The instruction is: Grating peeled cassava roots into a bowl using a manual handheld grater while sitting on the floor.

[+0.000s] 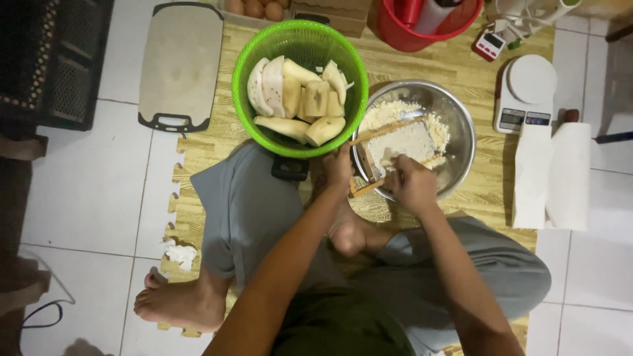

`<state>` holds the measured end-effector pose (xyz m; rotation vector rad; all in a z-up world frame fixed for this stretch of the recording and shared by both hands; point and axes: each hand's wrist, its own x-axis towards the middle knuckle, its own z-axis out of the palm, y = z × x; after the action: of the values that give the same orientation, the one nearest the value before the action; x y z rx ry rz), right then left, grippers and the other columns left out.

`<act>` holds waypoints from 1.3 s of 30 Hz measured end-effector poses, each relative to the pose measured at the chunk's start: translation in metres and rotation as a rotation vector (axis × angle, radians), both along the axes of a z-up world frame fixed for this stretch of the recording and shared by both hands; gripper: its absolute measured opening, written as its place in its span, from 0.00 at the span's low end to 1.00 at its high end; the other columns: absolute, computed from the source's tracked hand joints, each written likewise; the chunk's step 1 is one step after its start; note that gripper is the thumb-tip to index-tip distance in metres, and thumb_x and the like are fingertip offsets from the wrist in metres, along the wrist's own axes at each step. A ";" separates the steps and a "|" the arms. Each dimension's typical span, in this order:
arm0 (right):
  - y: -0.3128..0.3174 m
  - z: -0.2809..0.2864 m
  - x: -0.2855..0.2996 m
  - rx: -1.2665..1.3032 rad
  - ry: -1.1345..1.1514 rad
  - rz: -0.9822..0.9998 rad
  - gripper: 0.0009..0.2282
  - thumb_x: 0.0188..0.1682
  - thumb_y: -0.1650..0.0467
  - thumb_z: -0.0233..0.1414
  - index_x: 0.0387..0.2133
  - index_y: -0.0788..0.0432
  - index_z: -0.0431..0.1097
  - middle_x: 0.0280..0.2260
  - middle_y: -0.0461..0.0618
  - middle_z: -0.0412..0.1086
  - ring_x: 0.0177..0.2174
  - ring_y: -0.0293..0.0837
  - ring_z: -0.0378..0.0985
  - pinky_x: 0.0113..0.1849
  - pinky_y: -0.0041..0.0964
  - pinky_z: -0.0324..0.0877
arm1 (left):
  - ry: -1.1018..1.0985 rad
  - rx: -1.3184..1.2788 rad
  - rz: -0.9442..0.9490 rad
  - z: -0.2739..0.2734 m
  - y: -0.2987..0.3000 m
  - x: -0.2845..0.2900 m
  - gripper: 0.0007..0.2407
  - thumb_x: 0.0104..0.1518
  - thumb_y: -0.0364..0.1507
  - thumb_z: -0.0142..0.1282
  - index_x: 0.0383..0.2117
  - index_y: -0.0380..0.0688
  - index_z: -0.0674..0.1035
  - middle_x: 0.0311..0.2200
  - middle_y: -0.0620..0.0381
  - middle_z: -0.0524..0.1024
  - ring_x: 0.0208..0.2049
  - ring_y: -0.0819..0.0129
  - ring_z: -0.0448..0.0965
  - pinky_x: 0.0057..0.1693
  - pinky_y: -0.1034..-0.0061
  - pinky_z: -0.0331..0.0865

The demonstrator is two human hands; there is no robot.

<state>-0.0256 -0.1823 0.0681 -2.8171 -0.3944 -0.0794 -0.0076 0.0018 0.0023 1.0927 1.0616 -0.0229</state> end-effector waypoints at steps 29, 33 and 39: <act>-0.072 -0.070 0.050 -0.049 0.115 -0.196 0.07 0.49 0.67 0.53 0.40 0.50 0.69 0.30 0.56 0.77 0.34 0.64 0.82 0.40 0.58 0.74 | -0.044 -0.003 0.047 0.007 0.001 0.000 0.14 0.50 0.38 0.61 0.22 0.41 0.73 0.12 0.54 0.67 0.11 0.70 0.70 0.20 0.76 0.64; 0.002 -0.001 -0.002 0.058 -0.041 0.013 0.06 0.43 0.68 0.58 0.32 0.44 0.70 0.28 0.43 0.78 0.32 0.49 0.83 0.35 0.43 0.76 | -0.017 0.005 0.027 0.018 0.005 0.000 0.15 0.51 0.40 0.61 0.24 0.40 0.74 0.14 0.54 0.67 0.12 0.69 0.70 0.22 0.74 0.66; -0.047 -0.048 0.025 -0.092 0.020 -0.082 0.07 0.50 0.65 0.53 0.40 0.44 0.68 0.30 0.48 0.74 0.33 0.57 0.81 0.36 0.54 0.76 | -0.019 -0.019 0.023 0.005 0.001 0.001 0.13 0.52 0.38 0.59 0.24 0.41 0.73 0.14 0.57 0.67 0.12 0.73 0.69 0.21 0.78 0.64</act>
<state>-0.0010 -0.2289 0.0197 -2.9219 -0.2854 -0.0523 -0.0067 0.0026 0.0068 1.0616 1.0550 -0.0042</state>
